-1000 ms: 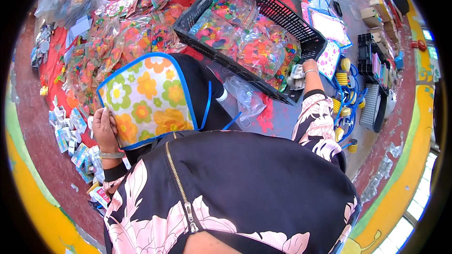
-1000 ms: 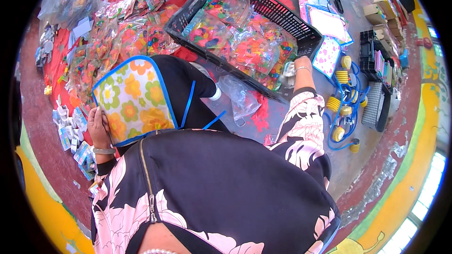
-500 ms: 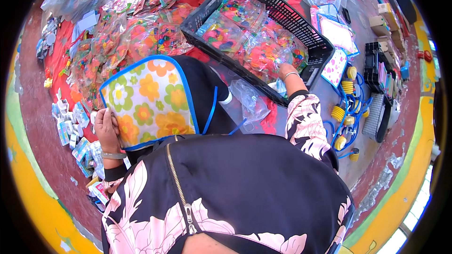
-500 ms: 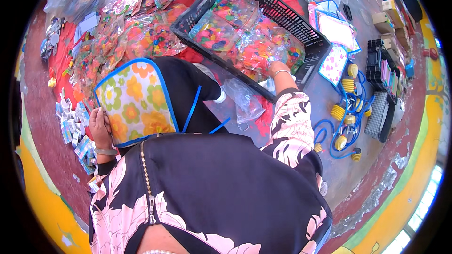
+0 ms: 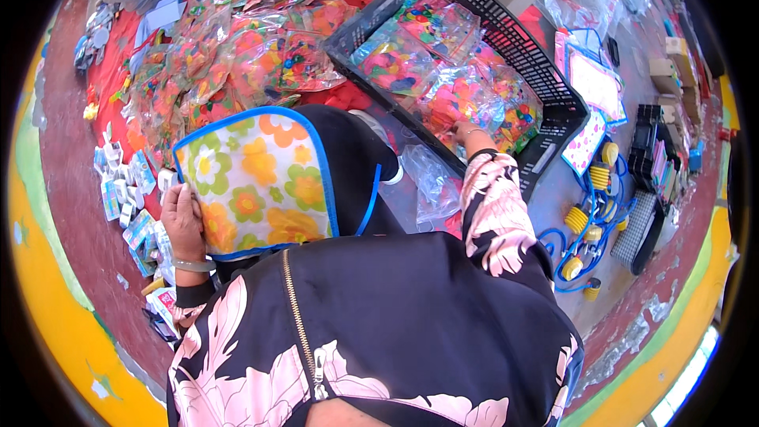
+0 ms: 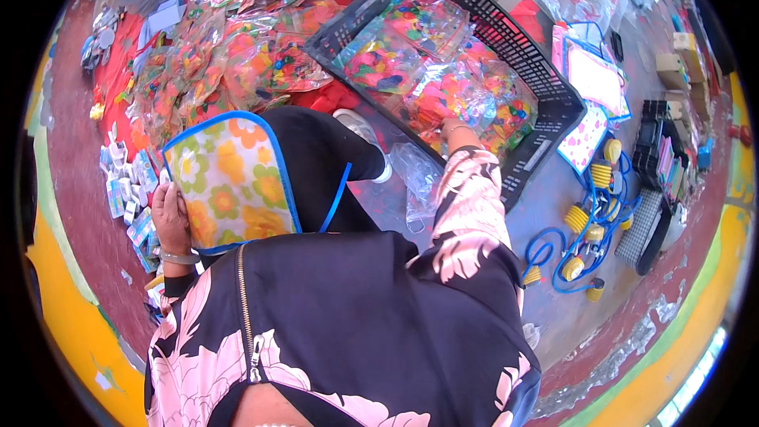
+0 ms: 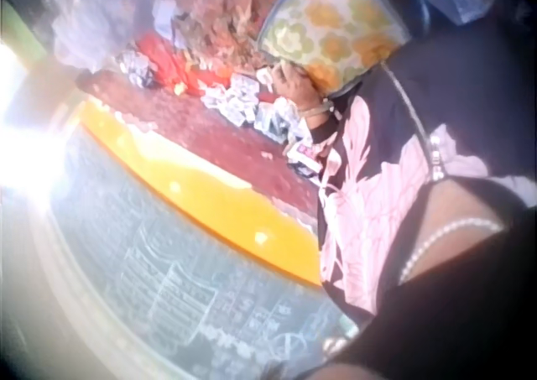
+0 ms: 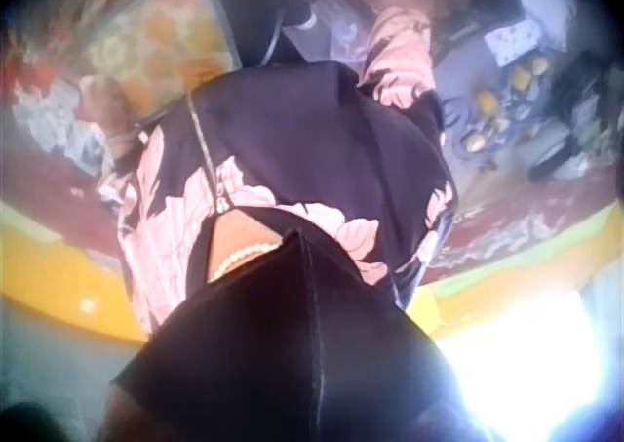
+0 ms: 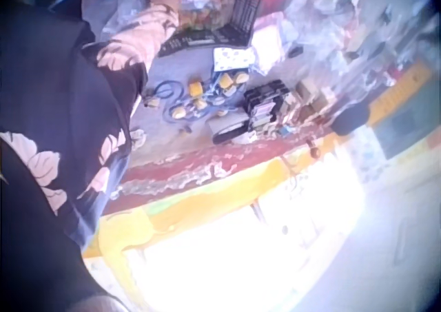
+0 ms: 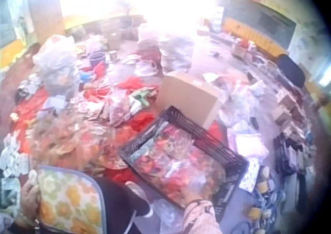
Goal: The person repeatedly picks up small plastic-wrapped toy sets from a red tarp, wipes each package with a cloth, and places them into a black plastic basket. The person handles the items one at a time throughout the clip.
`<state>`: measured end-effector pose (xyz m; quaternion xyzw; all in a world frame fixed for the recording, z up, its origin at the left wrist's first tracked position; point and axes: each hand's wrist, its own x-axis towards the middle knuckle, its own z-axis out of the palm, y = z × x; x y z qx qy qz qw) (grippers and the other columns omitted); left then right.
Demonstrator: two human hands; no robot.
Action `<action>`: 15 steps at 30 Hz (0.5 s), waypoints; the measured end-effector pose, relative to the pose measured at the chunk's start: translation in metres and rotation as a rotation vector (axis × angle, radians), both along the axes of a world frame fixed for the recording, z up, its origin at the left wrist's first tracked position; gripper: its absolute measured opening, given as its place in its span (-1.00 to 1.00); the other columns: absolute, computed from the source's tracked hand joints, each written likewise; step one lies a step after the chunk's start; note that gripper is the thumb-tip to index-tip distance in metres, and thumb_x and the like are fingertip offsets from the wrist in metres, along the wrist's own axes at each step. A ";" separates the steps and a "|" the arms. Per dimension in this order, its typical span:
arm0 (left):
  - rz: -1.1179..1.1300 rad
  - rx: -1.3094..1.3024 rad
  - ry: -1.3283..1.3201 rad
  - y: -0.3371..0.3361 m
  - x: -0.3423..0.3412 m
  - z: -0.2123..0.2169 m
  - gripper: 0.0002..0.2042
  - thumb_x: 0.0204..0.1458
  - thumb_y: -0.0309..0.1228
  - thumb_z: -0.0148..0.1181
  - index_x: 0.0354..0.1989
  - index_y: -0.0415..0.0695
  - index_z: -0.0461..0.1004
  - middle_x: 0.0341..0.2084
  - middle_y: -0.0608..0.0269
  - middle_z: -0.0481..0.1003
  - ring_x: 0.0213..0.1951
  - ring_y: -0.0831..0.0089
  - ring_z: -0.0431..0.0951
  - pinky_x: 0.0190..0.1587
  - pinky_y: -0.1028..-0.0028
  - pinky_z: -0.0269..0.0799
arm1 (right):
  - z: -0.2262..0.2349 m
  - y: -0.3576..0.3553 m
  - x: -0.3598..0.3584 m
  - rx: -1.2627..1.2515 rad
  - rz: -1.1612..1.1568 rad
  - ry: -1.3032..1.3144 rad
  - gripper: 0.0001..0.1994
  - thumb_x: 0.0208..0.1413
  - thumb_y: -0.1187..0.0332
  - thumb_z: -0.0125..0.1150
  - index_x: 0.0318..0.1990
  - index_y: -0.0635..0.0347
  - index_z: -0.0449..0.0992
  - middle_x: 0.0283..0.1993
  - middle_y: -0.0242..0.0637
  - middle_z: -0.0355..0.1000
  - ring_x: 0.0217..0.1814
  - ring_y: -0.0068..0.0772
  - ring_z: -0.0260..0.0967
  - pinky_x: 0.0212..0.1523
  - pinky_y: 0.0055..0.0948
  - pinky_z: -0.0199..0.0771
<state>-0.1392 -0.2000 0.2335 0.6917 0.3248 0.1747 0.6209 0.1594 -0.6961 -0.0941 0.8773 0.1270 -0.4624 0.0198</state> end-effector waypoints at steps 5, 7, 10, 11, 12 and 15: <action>0.028 0.014 0.048 -0.003 -0.004 -0.001 -0.86 0.20 -0.40 -0.05 -0.39 -0.12 0.37 -0.78 0.55 0.19 -0.79 0.81 0.04 -0.77 0.70 -0.13 | 0.058 0.010 0.017 -0.018 -0.552 -0.440 -0.70 0.00 0.31 0.06 -0.12 0.23 0.51 0.00 0.01 0.41 0.05 0.03 0.36 0.02 -0.16 0.39; 0.041 0.019 0.060 -0.005 -0.009 0.001 -0.85 0.20 -0.39 -0.05 -0.40 -0.12 0.37 -0.78 0.55 0.19 -0.79 0.81 0.04 -0.77 0.70 -0.13 | 0.094 0.024 0.004 0.021 -0.604 -0.557 -0.68 0.01 0.33 0.04 -0.06 0.19 0.49 0.05 0.01 0.38 0.08 0.03 0.34 0.03 -0.15 0.38; -0.014 0.041 0.042 0.003 0.004 0.004 -0.85 0.20 -0.40 -0.05 -0.41 -0.11 0.37 -0.78 0.56 0.19 -0.78 0.82 0.04 -0.76 0.71 -0.13 | -0.023 -0.038 0.004 -0.105 0.074 0.011 -0.64 0.02 0.37 0.02 0.02 0.10 0.45 0.11 -0.04 0.33 0.16 -0.02 0.28 0.10 -0.14 0.33; -0.004 0.047 0.039 0.002 0.002 0.004 -0.85 0.20 -0.40 -0.05 -0.41 -0.11 0.37 -0.78 0.56 0.19 -0.78 0.82 0.04 -0.76 0.71 -0.13 | -0.024 -0.034 -0.002 -0.091 0.117 0.067 -0.62 0.02 0.38 0.02 0.05 0.07 0.44 0.14 -0.06 0.32 0.18 -0.03 0.27 0.12 -0.13 0.31; 0.017 0.030 0.031 -0.001 0.001 0.006 -0.85 0.19 -0.40 -0.04 -0.41 -0.12 0.37 -0.78 0.56 0.19 -0.78 0.82 0.04 -0.75 0.71 -0.13 | -0.024 -0.030 -0.002 -0.074 0.043 0.022 -0.61 0.01 0.41 0.01 0.05 0.09 0.43 0.13 -0.08 0.32 0.17 -0.04 0.28 0.11 -0.13 0.32; 0.024 0.033 0.050 -0.006 -0.003 0.008 -0.85 0.19 -0.41 -0.04 -0.41 -0.13 0.37 -0.78 0.56 0.18 -0.78 0.81 0.04 -0.76 0.71 -0.13 | -0.009 -0.022 0.000 0.026 -0.062 -0.018 -0.58 -0.03 0.45 -0.01 0.07 0.07 0.41 0.12 -0.09 0.34 0.15 -0.05 0.30 0.09 -0.13 0.34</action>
